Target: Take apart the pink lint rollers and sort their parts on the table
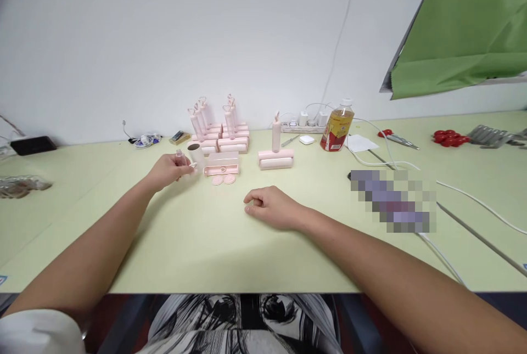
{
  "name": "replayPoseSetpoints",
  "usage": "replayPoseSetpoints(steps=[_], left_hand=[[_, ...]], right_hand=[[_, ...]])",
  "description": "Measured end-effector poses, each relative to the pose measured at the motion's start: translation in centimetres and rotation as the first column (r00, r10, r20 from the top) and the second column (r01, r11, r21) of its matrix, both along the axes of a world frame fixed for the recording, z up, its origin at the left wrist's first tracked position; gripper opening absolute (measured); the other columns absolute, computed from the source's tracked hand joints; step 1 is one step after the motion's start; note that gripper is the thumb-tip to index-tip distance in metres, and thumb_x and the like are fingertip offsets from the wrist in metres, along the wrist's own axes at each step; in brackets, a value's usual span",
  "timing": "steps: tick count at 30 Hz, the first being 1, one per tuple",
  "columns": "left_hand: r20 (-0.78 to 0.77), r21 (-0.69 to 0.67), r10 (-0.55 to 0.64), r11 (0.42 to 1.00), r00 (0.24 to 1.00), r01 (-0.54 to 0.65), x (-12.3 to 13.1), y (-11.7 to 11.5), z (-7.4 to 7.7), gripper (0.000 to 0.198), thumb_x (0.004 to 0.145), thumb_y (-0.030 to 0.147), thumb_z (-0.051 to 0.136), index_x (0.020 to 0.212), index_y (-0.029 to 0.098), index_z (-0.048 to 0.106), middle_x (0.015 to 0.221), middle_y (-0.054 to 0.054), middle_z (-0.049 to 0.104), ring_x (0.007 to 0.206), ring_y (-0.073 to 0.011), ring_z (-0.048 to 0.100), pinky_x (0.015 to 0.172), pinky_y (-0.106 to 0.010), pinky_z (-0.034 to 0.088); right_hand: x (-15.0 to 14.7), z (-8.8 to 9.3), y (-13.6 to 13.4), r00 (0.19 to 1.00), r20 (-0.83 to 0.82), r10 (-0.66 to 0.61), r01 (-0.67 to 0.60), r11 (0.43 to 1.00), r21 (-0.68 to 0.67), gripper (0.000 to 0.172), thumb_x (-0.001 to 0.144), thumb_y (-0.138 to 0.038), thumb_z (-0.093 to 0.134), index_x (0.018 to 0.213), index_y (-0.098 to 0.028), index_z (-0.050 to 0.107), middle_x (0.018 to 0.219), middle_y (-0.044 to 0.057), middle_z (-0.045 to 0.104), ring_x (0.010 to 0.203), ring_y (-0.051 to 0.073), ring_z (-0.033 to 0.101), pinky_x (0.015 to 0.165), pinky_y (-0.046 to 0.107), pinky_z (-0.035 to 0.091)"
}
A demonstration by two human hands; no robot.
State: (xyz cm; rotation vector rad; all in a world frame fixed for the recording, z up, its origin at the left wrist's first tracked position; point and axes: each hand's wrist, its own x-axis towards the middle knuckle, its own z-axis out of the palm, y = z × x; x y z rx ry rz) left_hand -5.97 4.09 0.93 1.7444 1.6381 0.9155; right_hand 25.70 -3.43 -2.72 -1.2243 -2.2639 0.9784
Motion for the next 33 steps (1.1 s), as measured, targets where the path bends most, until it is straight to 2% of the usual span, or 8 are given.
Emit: replayPoseSetpoints(steps=[3,6,10,14,19,27,33], left_hand=[[0.059,-0.023,0.047,0.999,0.997,-0.046,0.1,0.9,-1.8,0.028,0.054,0.036,0.078,0.058,0.017,0.057,0.056,0.002,0.053,0.049,-0.0108,0.046,0.048,-0.025,0.038],[0.084,0.016,0.052,0.998,0.995,-0.053,0.5,1.6,-3.1,0.033,0.056,0.042,0.077,0.058,0.017,0.057,0.059,0.001,0.058,0.049,-0.0105,0.046,0.048,-0.025,0.036],[0.108,0.105,0.077,0.99,0.991,-0.089,0.9,2.5,-3.9,0.033,0.061,0.045,0.075,0.061,0.017,0.057,0.058,0.001,0.058,0.05,-0.0109,0.047,0.05,-0.025,0.037],[0.079,0.175,0.154,0.971,0.985,-0.165,1.3,3.2,-4.5,0.031,0.063,0.044,0.072,0.065,0.017,0.058,0.057,0.002,0.056,0.052,-0.0117,0.049,0.053,-0.025,0.038],[0.063,0.214,0.186,0.957,0.981,-0.195,1.7,3.5,-4.9,0.026,0.065,0.041,0.069,0.07,0.017,0.06,0.061,0.002,0.057,0.056,-0.0123,0.05,0.056,-0.026,0.038],[0.016,0.222,0.194,0.956,0.981,-0.192,1.9,3.1,-4.5,0.016,0.064,0.031,0.067,0.066,0.018,0.058,0.064,0.002,0.059,0.062,-0.0144,0.053,0.061,-0.027,0.039],[-0.088,0.222,0.189,0.961,0.978,-0.166,1.4,3.0,-4.4,0.027,0.065,0.041,0.071,0.071,0.018,0.058,0.074,0.0,0.063,0.067,-0.0152,0.054,0.064,-0.027,0.039]], right_hand=[[0.1,-0.1,0.0,1.0,-0.004,0.009,-0.009,1.0,-0.001,0.028,0.085,-0.035,0.056,0.101,-0.015,0.068,0.067,-0.002,0.053,0.062,0.012,0.047,0.06,0.025,0.037],[0.1,-0.1,0.1,1.0,-0.01,0.012,-0.012,1.0,0.001,0.028,0.085,-0.035,0.056,0.101,-0.015,0.068,0.068,-0.001,0.055,0.063,0.012,0.048,0.061,0.025,0.037],[0.0,-0.1,0.0,1.0,-0.008,0.015,-0.015,1.0,0.007,0.027,0.085,-0.034,0.055,0.101,-0.016,0.068,0.067,-0.001,0.054,0.063,0.012,0.049,0.061,0.025,0.038],[0.0,0.0,0.0,1.0,-0.013,0.013,-0.013,1.0,0.002,0.027,0.086,-0.035,0.056,0.101,-0.015,0.068,0.068,-0.001,0.054,0.063,0.013,0.049,0.061,0.026,0.038],[0.1,0.1,0.1,1.0,-0.007,0.004,-0.004,1.0,-0.005,0.028,0.085,-0.035,0.056,0.101,-0.016,0.068,0.068,-0.001,0.054,0.063,0.013,0.048,0.062,0.026,0.038],[0.3,-0.2,0.3,1.0,-0.019,0.003,-0.003,1.0,-0.027,0.029,0.086,-0.038,0.056,0.101,-0.016,0.067,0.066,-0.003,0.049,0.061,0.012,0.045,0.061,0.026,0.037],[0.3,-0.2,0.3,1.0,-0.03,-0.005,0.004,1.0,-0.026,0.029,0.085,-0.037,0.057,0.1,-0.016,0.067,0.066,-0.003,0.05,0.062,0.012,0.045,0.061,0.026,0.037]])
